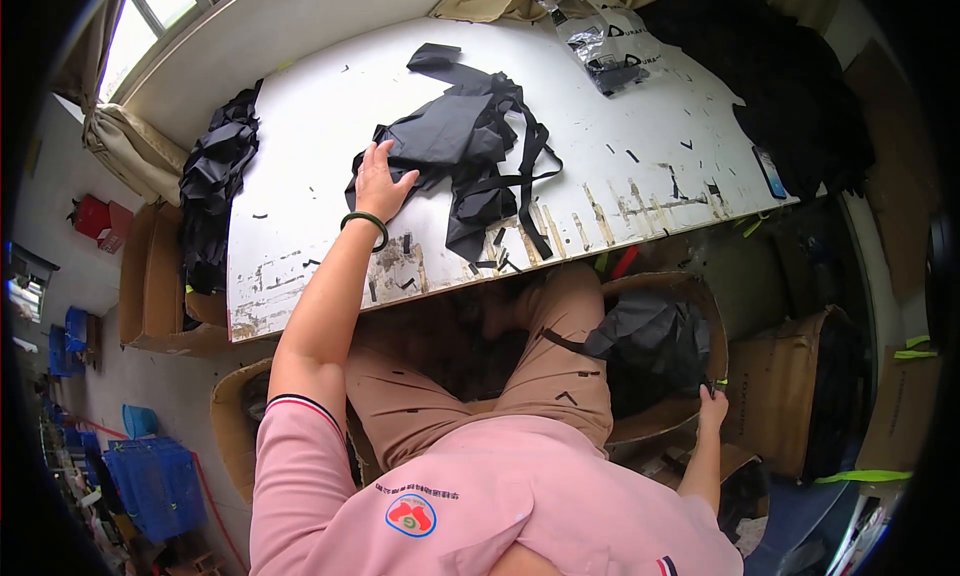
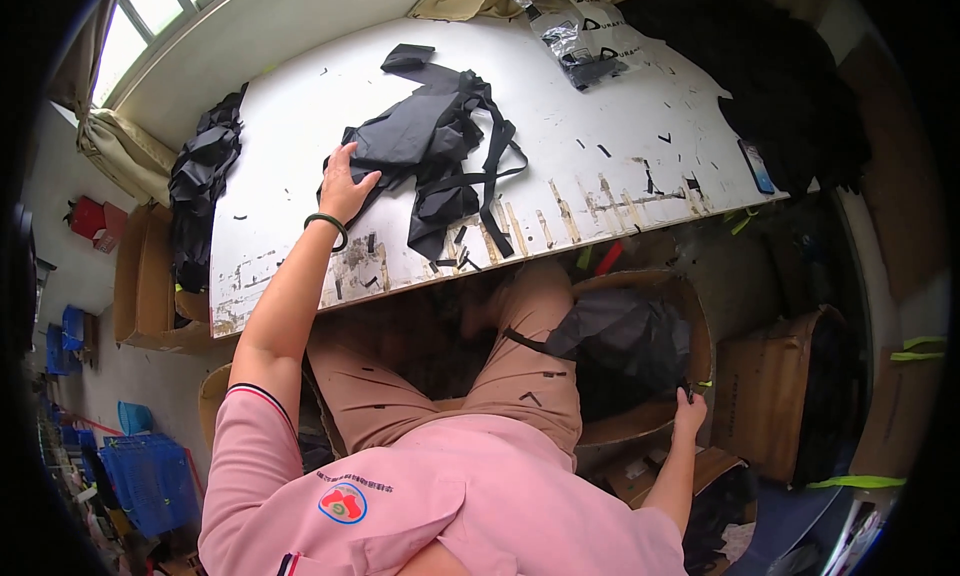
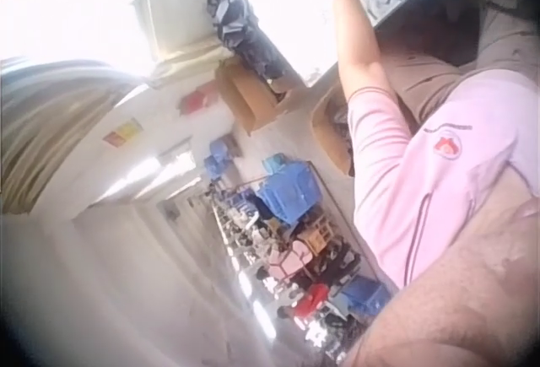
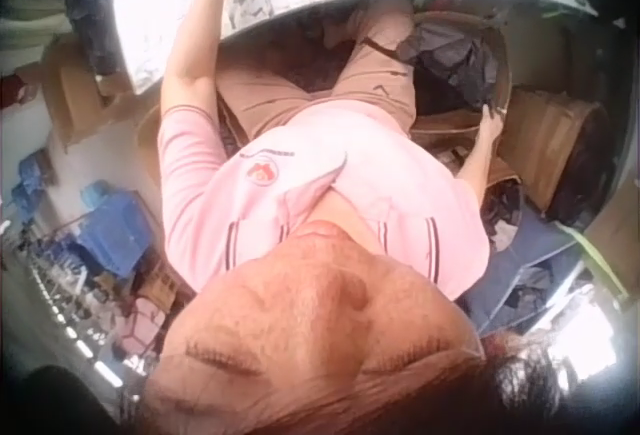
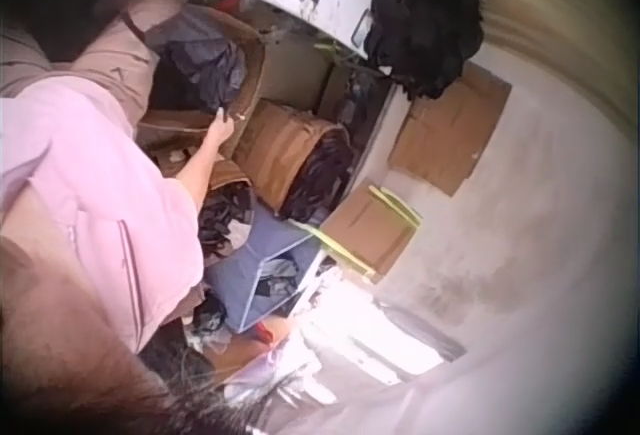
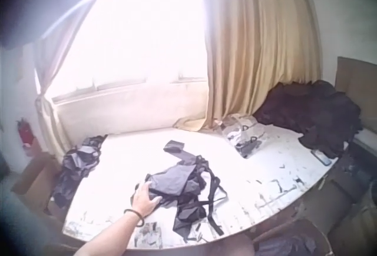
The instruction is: The person is using snips to trim loose threads and excess material from black fabric components at a factory workbench.
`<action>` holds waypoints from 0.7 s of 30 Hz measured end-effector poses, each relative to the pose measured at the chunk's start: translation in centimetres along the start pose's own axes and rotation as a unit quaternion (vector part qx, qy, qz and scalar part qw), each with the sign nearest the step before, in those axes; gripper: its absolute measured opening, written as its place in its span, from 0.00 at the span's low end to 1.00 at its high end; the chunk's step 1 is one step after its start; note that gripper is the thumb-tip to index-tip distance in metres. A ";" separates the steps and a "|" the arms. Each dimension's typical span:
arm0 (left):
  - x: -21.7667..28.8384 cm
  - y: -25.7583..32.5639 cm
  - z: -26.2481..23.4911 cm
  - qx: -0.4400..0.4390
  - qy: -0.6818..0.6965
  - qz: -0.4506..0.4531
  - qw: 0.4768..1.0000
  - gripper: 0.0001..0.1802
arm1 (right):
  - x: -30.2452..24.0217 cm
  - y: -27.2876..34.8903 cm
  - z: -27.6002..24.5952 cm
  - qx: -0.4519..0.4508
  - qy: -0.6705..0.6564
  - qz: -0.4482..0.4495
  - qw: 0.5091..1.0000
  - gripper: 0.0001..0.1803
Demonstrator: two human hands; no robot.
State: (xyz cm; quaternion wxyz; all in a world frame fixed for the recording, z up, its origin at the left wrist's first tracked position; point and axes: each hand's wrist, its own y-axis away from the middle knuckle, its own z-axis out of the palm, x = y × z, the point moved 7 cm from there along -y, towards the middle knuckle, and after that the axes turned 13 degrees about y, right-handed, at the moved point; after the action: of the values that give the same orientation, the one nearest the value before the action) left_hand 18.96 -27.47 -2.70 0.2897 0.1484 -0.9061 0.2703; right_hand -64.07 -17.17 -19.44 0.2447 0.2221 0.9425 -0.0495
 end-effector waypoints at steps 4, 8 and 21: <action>2.0 -1.1 3.0 -0.106 -0.019 -0.085 0.991 0.50 | 1.1 5.4 1.9 -0.043 0.163 0.064 0.984 0.23; 1.8 -0.1 4.8 -0.183 -0.139 -0.075 0.970 0.35 | -3.6 5.5 2.1 -0.039 0.103 -0.024 0.994 0.17; -2.4 5.5 -5.4 -0.316 -0.115 -0.167 0.927 0.12 | -40.1 0.3 7.8 -0.152 -0.267 -0.264 0.914 0.09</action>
State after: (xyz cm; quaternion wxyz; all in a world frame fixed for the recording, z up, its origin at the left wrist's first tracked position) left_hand 20.91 -19.67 -2.65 0.2564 0.2281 -0.9338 -0.1016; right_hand -29.15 -34.28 -6.88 0.4962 -0.0967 0.8624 -0.0259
